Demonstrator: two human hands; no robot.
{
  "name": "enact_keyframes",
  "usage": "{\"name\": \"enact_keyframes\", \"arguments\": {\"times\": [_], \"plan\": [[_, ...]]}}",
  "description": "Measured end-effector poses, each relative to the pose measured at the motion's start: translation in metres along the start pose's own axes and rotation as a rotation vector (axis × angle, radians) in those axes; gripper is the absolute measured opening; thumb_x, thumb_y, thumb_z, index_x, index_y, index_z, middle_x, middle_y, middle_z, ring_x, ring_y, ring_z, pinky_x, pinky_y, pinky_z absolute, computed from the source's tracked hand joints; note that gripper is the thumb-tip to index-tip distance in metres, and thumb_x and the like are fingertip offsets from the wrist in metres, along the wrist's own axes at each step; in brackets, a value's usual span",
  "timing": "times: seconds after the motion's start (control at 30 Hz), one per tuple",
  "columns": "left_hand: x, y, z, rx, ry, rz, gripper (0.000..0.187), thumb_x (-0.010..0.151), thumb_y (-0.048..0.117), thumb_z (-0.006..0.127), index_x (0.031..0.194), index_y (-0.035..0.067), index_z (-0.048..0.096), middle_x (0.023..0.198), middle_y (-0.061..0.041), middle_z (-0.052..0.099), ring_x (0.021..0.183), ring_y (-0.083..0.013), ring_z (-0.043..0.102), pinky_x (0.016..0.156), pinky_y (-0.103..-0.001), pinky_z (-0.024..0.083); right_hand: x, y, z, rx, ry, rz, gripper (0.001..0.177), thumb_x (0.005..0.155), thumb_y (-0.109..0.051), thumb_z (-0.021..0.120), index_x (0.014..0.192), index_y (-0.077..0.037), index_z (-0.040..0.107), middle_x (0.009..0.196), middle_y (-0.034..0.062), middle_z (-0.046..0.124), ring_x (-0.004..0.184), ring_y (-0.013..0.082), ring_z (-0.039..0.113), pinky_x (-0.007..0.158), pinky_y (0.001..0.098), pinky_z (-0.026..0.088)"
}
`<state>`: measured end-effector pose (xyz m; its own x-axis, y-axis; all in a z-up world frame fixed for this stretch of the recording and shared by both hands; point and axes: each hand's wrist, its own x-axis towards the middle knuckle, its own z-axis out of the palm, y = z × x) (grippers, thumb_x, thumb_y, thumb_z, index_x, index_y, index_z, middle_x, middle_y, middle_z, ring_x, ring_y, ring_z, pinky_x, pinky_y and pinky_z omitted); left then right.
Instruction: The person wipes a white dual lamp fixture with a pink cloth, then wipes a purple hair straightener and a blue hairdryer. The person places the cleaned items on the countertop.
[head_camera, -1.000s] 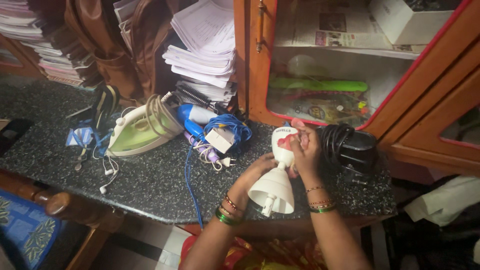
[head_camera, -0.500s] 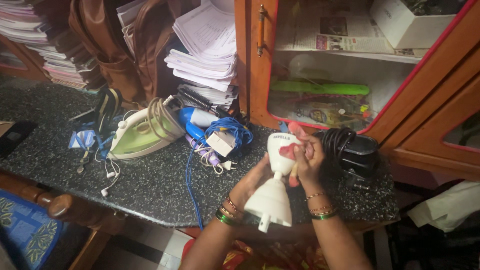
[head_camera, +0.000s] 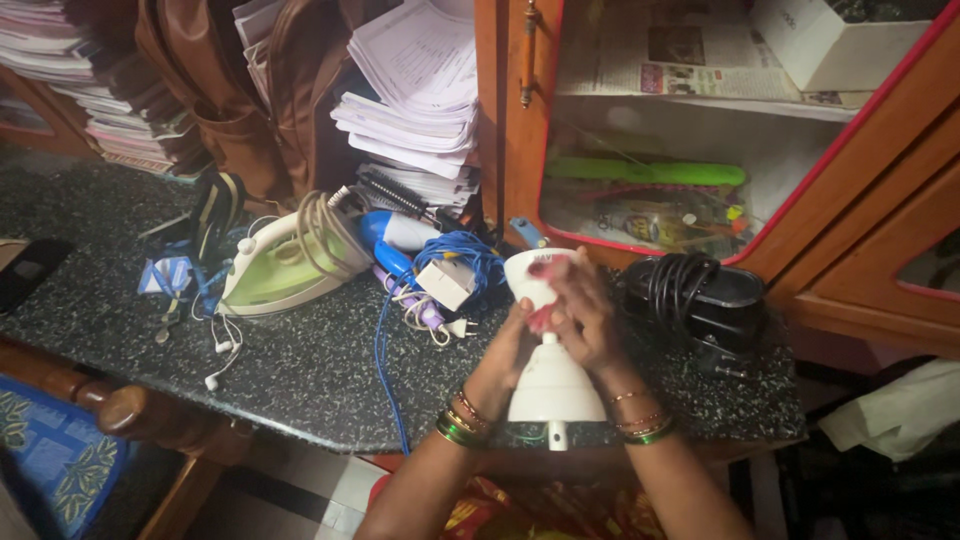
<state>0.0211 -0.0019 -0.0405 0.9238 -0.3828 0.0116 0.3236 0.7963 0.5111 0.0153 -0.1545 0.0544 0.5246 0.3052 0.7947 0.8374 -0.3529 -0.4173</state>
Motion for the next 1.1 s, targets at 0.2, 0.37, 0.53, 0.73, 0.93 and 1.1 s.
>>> {"name": "enact_keyframes", "arguments": {"times": [0.2,0.37,0.53,0.73,0.93,1.1], "plan": [[0.009,-0.004,-0.026,-0.126,0.051,0.081,0.059,0.103,0.036,0.071,0.151,0.012,0.047,0.126,-0.010,0.062,0.109,-0.0220,0.062,0.090,-0.036,0.056,0.006,-0.012,-0.002,-0.134,-0.100,-0.168,0.027,0.092,-0.020,0.055,0.112,-0.009,0.070,0.147,0.0147,0.060,0.153,0.0450,0.035,0.131,0.0571,0.016],[0.004,0.004,0.004,0.044,0.138,0.161,0.072,0.089,0.020,0.072,0.150,0.017,0.033,0.131,-0.011,0.058,0.110,-0.0241,0.066,0.088,-0.040,0.061,-0.002,-0.003,0.005,-0.370,0.085,0.103,0.039,0.096,-0.024,0.057,0.130,-0.012,0.070,0.140,0.0262,0.052,0.131,0.0465,0.045,0.115,0.0548,0.030],[-0.005,0.012,0.031,0.140,0.072,0.087,0.087,0.080,0.001,0.071,0.148,0.025,0.023,0.134,-0.015,0.059,0.113,-0.0262,0.067,0.088,-0.041,0.060,-0.004,0.013,0.005,-0.118,0.187,0.273,0.037,0.102,-0.020,0.058,0.136,-0.006,0.066,0.126,0.0205,0.058,0.114,0.0362,0.063,0.097,0.0445,0.052],[-0.007,0.012,0.028,0.093,-0.034,0.033,0.078,0.090,0.003,0.073,0.154,-0.001,0.028,0.138,-0.018,0.057,0.119,-0.0281,0.066,0.093,-0.043,0.060,-0.005,0.022,0.007,-0.038,0.275,0.331,0.026,0.094,-0.015,0.068,0.115,0.000,0.065,0.113,0.0181,0.068,0.104,0.0312,0.068,0.089,0.0412,0.054],[-0.004,0.011,0.029,0.189,0.119,-0.032,0.092,0.086,0.007,0.075,0.156,0.013,0.017,0.133,-0.019,0.059,0.110,-0.0293,0.067,0.088,-0.045,0.061,0.035,0.028,-0.003,-0.287,0.175,0.099,0.027,0.092,-0.011,0.070,0.118,-0.002,0.070,0.119,0.0159,0.068,0.111,0.0348,0.061,0.101,0.0457,0.046],[-0.001,0.011,0.021,0.143,0.136,-0.092,0.092,0.085,0.009,0.070,0.154,0.029,0.013,0.129,-0.019,0.060,0.102,-0.0304,0.070,0.083,-0.046,0.061,0.058,0.008,0.007,-0.338,-0.116,-0.019,0.025,0.084,-0.016,0.073,0.109,-0.012,0.075,0.117,0.0080,0.068,0.107,0.0302,0.055,0.096,0.0445,0.045]]}}
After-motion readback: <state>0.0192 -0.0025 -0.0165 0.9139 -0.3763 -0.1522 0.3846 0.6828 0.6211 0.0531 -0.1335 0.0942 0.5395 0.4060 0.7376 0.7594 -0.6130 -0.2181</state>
